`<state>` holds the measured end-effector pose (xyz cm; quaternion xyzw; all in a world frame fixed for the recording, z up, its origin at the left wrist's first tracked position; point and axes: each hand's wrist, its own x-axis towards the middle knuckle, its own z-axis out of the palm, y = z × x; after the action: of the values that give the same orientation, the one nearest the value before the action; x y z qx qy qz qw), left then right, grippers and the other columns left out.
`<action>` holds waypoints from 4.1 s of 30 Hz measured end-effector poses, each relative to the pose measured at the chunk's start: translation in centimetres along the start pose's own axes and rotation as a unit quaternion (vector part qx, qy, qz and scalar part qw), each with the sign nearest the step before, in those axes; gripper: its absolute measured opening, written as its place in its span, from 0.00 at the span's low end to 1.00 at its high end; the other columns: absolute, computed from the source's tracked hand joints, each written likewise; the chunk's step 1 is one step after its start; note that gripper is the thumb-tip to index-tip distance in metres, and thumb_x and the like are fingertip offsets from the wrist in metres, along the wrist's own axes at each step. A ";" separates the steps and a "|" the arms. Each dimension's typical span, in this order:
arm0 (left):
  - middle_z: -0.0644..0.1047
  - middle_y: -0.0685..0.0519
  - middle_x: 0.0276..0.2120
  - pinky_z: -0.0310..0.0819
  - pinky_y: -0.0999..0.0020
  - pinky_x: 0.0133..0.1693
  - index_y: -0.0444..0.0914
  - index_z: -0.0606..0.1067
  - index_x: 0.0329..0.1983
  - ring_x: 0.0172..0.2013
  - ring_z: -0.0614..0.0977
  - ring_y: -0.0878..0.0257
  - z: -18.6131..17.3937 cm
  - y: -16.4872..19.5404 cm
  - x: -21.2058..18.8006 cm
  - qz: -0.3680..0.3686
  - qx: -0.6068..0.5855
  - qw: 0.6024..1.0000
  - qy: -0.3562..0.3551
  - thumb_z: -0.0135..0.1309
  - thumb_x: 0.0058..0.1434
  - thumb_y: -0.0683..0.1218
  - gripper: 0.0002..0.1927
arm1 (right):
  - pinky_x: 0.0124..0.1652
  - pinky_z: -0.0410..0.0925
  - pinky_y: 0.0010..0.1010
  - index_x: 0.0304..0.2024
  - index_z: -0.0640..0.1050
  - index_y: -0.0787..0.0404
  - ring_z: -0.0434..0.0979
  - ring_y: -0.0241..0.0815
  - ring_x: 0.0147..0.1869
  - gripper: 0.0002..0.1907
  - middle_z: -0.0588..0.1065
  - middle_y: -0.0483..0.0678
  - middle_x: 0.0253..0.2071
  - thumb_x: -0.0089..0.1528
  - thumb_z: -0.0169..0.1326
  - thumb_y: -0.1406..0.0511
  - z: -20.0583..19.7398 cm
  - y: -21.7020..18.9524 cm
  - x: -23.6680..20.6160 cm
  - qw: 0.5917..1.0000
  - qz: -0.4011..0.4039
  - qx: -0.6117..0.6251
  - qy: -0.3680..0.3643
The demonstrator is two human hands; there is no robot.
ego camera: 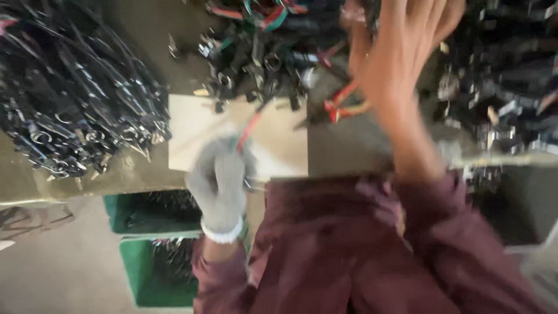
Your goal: The person repeatedly picks up black wire assemblies with exposed red and green conductors, positions a small black connector over the wire end, and uses red-handled pliers to crimp the connector onto the wire. The person then places the finished assembly on the table and repeats the process with the next wire.
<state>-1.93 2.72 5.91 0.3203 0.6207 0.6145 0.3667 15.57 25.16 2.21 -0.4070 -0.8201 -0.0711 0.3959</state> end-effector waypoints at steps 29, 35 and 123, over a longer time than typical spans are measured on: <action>0.76 0.46 0.46 0.68 0.69 0.41 0.35 0.74 0.42 0.38 0.74 0.64 4.0 -6.1 -2.6 0.064 -0.165 0.959 -0.221 0.44 0.78 0.59 0.23 | 0.44 0.73 0.40 0.41 0.79 0.63 0.82 0.50 0.44 0.15 0.80 0.50 0.39 0.64 0.54 0.57 -8.6 -5.3 -5.0 0.778 0.009 0.427 -0.462; 0.78 0.50 0.33 0.69 0.68 0.34 0.37 0.76 0.41 0.31 0.76 0.61 6.5 -4.6 -3.8 -0.060 -0.035 0.953 -0.295 0.54 0.64 0.48 0.09 | 0.51 0.67 0.43 0.45 0.74 0.61 0.75 0.49 0.49 0.24 0.75 0.49 0.45 0.62 0.53 0.48 -12.6 -4.9 -2.9 0.652 0.099 0.674 -0.332; 0.82 0.51 0.52 0.62 0.55 0.68 0.41 0.81 0.42 0.62 0.76 0.54 1.6 -7.3 -0.7 0.164 0.014 0.923 -0.349 0.69 0.56 0.47 0.13 | 0.34 0.67 0.28 0.39 0.75 0.65 0.71 0.31 0.34 0.12 0.74 0.42 0.30 0.68 0.50 0.61 -3.4 -2.3 -18.2 0.378 0.212 0.721 -0.541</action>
<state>0.15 2.66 -1.26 0.6167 0.4006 0.5069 0.4498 22.40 11.05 -7.88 -0.0808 -0.4890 0.8684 0.0139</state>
